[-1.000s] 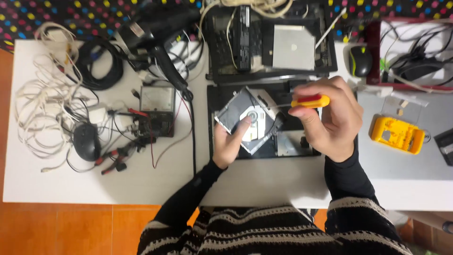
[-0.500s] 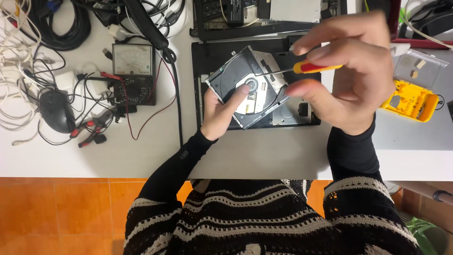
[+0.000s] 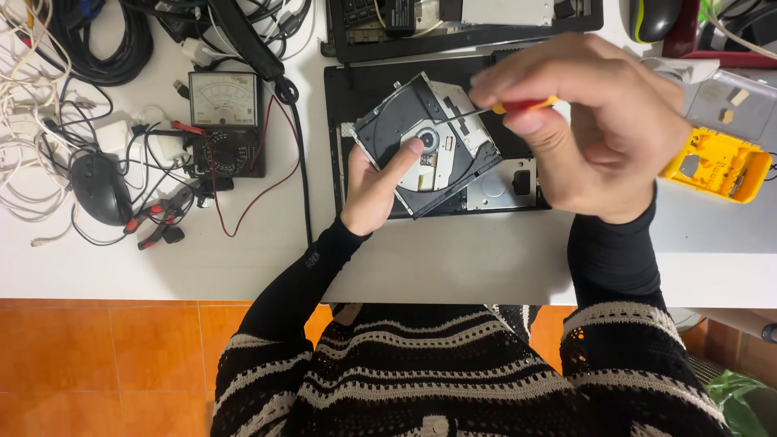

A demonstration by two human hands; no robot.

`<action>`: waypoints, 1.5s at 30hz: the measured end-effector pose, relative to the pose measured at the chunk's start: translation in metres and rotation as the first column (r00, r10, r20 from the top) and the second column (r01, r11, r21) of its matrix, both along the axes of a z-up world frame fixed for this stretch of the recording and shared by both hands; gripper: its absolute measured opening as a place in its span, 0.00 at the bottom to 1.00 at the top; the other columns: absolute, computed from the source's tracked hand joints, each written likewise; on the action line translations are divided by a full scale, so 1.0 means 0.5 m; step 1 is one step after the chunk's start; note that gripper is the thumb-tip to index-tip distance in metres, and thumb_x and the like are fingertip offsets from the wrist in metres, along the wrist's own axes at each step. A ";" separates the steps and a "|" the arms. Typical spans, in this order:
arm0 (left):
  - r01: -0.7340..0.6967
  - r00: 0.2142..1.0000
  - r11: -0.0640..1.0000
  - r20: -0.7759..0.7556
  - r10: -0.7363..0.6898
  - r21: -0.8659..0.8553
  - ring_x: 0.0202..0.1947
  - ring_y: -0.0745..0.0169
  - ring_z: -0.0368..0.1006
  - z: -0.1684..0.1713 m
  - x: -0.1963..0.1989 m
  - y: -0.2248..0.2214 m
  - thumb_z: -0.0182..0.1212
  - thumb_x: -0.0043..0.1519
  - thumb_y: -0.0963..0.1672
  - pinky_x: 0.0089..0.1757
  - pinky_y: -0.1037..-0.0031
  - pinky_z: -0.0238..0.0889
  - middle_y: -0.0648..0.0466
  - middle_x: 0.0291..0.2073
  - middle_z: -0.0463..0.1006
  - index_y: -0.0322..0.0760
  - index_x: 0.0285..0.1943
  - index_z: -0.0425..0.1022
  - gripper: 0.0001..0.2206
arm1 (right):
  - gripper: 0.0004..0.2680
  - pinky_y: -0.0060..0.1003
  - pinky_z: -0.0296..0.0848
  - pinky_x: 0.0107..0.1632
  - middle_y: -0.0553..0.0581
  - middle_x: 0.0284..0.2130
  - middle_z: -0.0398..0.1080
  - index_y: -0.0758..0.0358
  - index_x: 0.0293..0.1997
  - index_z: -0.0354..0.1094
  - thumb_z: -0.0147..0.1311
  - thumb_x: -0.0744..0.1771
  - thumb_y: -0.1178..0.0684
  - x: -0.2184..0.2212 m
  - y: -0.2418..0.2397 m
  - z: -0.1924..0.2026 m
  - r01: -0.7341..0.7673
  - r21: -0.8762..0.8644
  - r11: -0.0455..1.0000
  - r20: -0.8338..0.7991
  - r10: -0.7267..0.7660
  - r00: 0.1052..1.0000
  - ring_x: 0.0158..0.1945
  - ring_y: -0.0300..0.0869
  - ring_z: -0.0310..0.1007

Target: The person works at a cluttered desk on an upside-down laptop, using a screwdriver to remove screws from its underside and prying components loose. They detach and lift out the optical disc drive, turn it over in both hands, and continue prying at its seams with the screwdriver.

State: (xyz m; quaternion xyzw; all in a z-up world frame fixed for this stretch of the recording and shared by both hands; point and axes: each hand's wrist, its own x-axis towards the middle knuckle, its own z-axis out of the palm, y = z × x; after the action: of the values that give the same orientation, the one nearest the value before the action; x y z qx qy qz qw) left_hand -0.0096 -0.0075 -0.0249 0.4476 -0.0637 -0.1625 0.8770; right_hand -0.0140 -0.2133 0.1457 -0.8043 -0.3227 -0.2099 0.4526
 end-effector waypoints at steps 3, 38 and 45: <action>0.013 0.999 0.998 0.047 -0.016 0.063 0.49 0.70 0.76 0.009 0.002 0.003 0.62 0.69 0.40 0.52 0.75 0.70 0.53 0.50 0.81 0.29 0.60 0.74 0.12 | 0.05 0.32 0.78 0.49 0.64 0.42 0.72 0.72 0.51 0.69 0.62 0.74 0.62 0.013 -0.002 -0.001 -0.009 -0.001 1.000 0.031 0.009 0.999 0.44 0.48 0.78; 0.042 0.996 0.998 -0.070 -0.046 -0.055 0.51 0.67 0.76 0.013 0.006 -0.003 0.63 0.66 0.38 0.53 0.73 0.70 0.51 0.51 0.80 0.29 0.60 0.73 0.14 | 0.10 0.39 0.77 0.52 0.66 0.44 0.72 0.74 0.50 0.63 0.55 0.68 0.57 0.018 0.026 0.026 0.104 0.103 0.989 -0.111 -0.092 0.989 0.47 0.48 0.78; 0.026 0.990 0.999 -0.135 -0.031 -0.032 0.49 0.66 0.76 0.018 0.006 -0.002 0.63 0.65 0.38 0.52 0.72 0.69 0.50 0.49 0.80 0.27 0.58 0.74 0.13 | 0.09 0.36 0.77 0.48 0.65 0.44 0.70 0.71 0.49 0.67 0.61 0.67 0.60 0.007 0.023 0.020 0.105 0.027 0.994 0.006 -0.105 0.994 0.44 0.46 0.76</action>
State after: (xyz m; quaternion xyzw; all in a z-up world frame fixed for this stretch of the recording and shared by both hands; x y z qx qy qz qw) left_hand -0.0068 -0.0088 -0.0159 0.4212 -0.0129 -0.2040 0.8836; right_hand -0.0103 -0.2017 0.1556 -0.8135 -0.2786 -0.2405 0.4503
